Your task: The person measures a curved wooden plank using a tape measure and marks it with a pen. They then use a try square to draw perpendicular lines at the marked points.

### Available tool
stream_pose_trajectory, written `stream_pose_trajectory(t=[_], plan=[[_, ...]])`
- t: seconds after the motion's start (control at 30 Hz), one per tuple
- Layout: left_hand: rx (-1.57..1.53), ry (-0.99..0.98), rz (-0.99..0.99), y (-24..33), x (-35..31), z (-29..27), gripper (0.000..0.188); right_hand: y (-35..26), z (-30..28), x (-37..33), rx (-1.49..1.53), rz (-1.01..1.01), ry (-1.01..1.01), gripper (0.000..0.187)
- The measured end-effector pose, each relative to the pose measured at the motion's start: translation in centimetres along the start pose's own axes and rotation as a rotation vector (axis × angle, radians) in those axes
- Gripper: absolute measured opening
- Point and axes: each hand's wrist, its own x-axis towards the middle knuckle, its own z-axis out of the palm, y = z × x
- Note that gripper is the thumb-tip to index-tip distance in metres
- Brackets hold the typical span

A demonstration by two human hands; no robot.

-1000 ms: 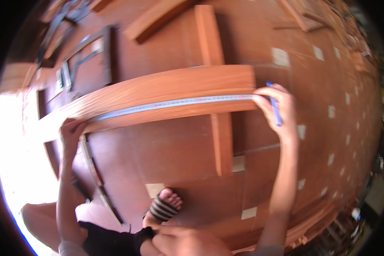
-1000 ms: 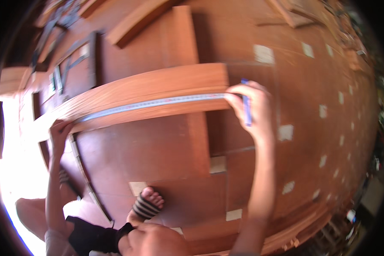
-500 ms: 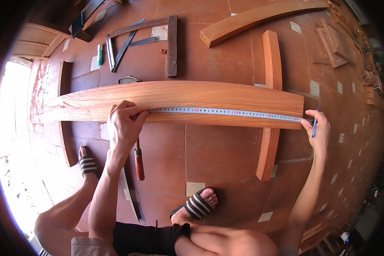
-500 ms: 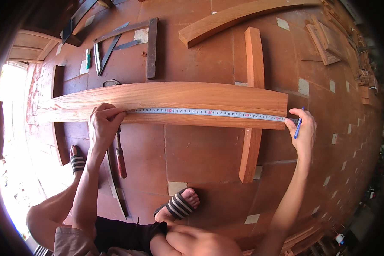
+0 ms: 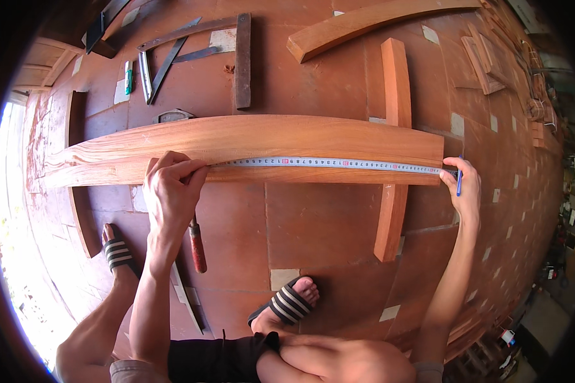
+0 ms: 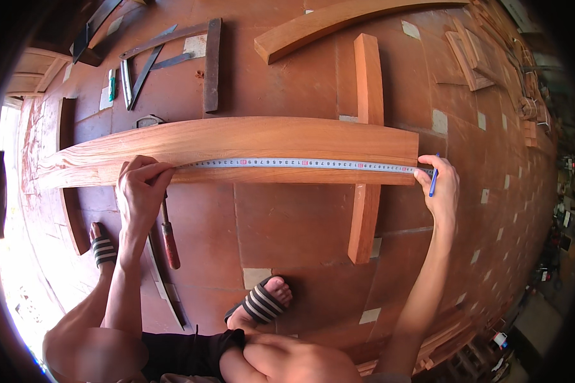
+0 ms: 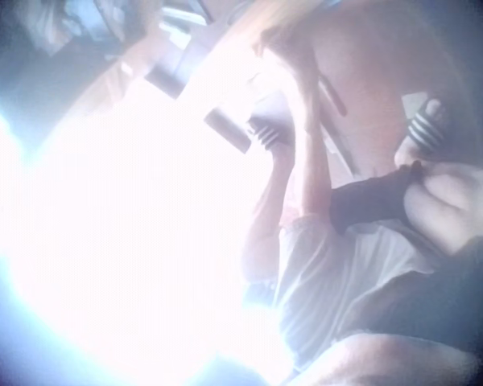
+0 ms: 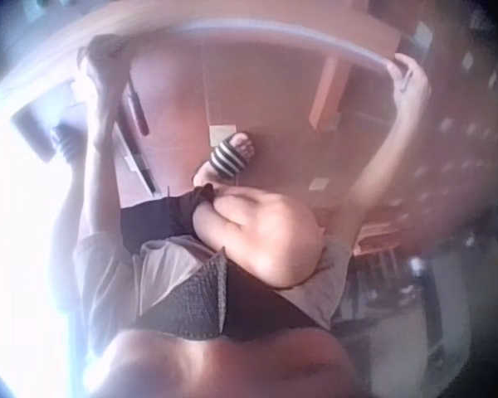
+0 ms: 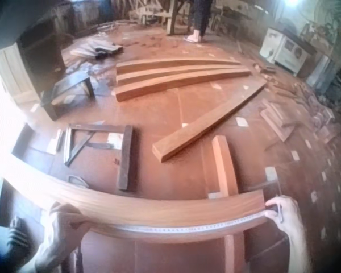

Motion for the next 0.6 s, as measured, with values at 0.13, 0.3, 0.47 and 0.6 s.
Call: stream_pose_trajectory(t=[0.13,0.3,0.47,0.6], plan=[[-0.052,-0.001,-0.045,0.0,0.0,0.3,0.015,-0.1,0.0,0.1,0.009,0.014,-0.005,0.031],[-0.026,0.013,-0.019,-0.2,-0.2,0.5,0.016,0.2,0.1,-0.1,0.003,0.003,0.01,0.032],[-0.013,0.0,-0.032,-0.3,-0.1,0.6,0.016,-0.1,-0.1,-0.1,-0.089,-0.061,0.058,0.033],[-0.019,0.012,-0.03,-0.3,-0.2,0.6,0.016,-3.7,0.0,-0.7,0.084,-0.047,0.223,0.033]])
